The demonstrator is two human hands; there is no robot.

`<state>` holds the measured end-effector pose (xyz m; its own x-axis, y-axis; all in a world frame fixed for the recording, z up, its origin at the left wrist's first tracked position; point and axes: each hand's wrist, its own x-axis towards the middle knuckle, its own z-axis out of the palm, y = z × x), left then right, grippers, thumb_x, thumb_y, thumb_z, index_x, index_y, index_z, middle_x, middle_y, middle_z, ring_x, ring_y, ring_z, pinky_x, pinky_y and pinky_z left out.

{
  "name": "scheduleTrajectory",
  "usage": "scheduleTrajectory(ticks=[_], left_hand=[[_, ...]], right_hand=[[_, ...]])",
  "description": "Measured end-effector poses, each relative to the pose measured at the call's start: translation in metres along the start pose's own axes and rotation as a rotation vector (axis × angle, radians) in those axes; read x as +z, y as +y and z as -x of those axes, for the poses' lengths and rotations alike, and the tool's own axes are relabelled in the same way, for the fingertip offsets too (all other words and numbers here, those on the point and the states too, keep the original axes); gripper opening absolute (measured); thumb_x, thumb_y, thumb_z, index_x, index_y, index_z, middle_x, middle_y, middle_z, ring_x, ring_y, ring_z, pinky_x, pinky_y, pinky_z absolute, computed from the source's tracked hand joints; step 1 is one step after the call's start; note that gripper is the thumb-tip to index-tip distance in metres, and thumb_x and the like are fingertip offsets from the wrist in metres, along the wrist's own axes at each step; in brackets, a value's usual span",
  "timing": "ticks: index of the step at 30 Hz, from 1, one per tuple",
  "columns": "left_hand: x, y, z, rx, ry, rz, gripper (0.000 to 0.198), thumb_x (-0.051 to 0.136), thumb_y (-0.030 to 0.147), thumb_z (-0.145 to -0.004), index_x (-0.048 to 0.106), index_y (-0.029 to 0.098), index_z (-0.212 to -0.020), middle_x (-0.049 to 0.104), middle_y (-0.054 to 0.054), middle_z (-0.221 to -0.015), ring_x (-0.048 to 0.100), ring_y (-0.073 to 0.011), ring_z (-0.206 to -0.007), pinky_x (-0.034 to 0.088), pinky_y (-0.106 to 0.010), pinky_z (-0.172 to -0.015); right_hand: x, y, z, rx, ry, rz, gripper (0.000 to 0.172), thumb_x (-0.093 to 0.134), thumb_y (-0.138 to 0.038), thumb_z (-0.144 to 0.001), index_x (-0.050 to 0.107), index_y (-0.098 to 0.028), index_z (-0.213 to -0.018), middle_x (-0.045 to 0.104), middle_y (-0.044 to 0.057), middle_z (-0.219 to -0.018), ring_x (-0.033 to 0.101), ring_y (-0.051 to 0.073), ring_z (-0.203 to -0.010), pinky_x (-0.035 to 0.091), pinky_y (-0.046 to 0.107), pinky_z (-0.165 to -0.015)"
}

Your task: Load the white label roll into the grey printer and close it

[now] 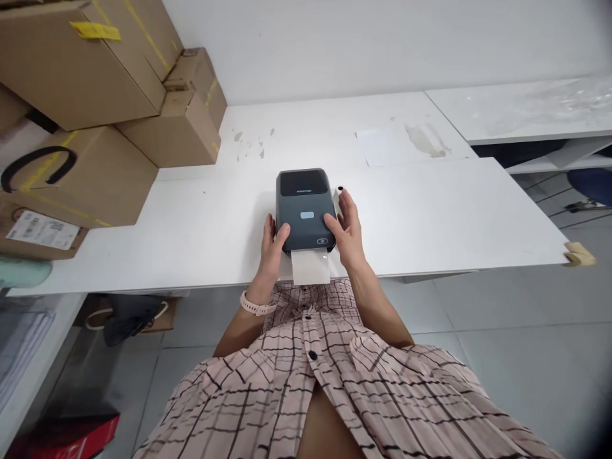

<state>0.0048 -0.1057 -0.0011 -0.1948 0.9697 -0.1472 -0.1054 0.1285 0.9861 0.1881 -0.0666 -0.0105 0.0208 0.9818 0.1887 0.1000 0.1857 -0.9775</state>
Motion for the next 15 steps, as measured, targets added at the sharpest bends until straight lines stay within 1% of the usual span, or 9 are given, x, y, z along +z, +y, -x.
scheduleTrajectory(ticks=[2, 5, 6, 8, 11, 15], left_hand=[[0.001, -0.002, 0.002, -0.029, -0.028, 0.032, 0.088, 0.065, 0.063, -0.090, 0.029, 0.032, -0.164, 0.030, -0.005, -0.174, 0.031, -0.0353, -0.159, 0.043, -0.047, -0.125], [-0.001, 0.001, 0.005, -0.005, -0.097, 0.045, 0.079, 0.065, 0.059, -0.091, 0.039, 0.030, -0.160, 0.045, -0.008, -0.166, 0.043, -0.0359, -0.152, 0.047, -0.049, -0.121], [-0.002, 0.002, 0.006, 0.016, -0.116, 0.041, 0.075, 0.064, 0.059, -0.092, 0.041, 0.030, -0.158, 0.047, -0.008, -0.164, 0.046, -0.0352, -0.150, 0.048, -0.048, -0.120], [-0.001, 0.002, 0.007, 0.049, -0.134, 0.031, 0.071, 0.061, 0.059, -0.094, 0.043, 0.031, -0.157, 0.048, -0.008, -0.163, 0.050, -0.0337, -0.148, 0.050, -0.047, -0.117], [0.003, -0.003, 0.008, 0.075, -0.076, 0.020, 0.071, 0.060, 0.059, -0.094, 0.042, 0.030, -0.156, 0.050, -0.009, -0.162, 0.052, -0.0331, -0.145, 0.053, -0.045, -0.114], [0.007, -0.016, 0.009, 0.119, 0.015, -0.012, 0.070, 0.060, 0.059, -0.094, 0.044, 0.028, -0.155, 0.052, -0.010, -0.159, 0.053, -0.0331, -0.144, 0.053, -0.044, -0.113]], right_hand=[[0.001, 0.007, 0.003, 0.106, -0.031, -0.085, 0.094, 0.063, -0.069, -0.090, 0.019, -0.036, -0.166, 0.024, 0.006, -0.175, 0.026, 0.031, -0.162, 0.032, 0.062, -0.128], [0.000, 0.012, 0.006, 0.233, -0.060, -0.220, 0.102, 0.072, -0.070, -0.083, 0.024, -0.034, -0.165, 0.035, 0.009, -0.171, 0.038, 0.032, -0.156, 0.039, 0.061, -0.125], [0.000, 0.013, 0.007, 0.250, -0.061, -0.243, 0.103, 0.074, -0.070, -0.081, 0.025, -0.034, -0.164, 0.037, 0.009, -0.170, 0.041, 0.033, -0.154, 0.040, 0.061, -0.124], [-0.001, 0.013, 0.009, 0.252, -0.083, -0.244, 0.104, 0.074, -0.070, -0.081, 0.024, -0.034, -0.165, 0.037, 0.009, -0.170, 0.043, 0.033, -0.153, 0.041, 0.060, -0.124], [-0.002, 0.012, 0.010, 0.243, -0.117, -0.204, 0.102, 0.071, -0.069, -0.083, 0.023, -0.034, -0.165, 0.034, 0.008, -0.171, 0.041, 0.033, -0.154, 0.042, 0.059, -0.124], [-0.001, 0.013, 0.014, 0.223, -0.087, -0.167, 0.098, 0.070, -0.069, -0.084, 0.028, -0.031, -0.163, 0.035, 0.011, -0.170, 0.042, 0.033, -0.153, 0.042, 0.058, -0.124]])
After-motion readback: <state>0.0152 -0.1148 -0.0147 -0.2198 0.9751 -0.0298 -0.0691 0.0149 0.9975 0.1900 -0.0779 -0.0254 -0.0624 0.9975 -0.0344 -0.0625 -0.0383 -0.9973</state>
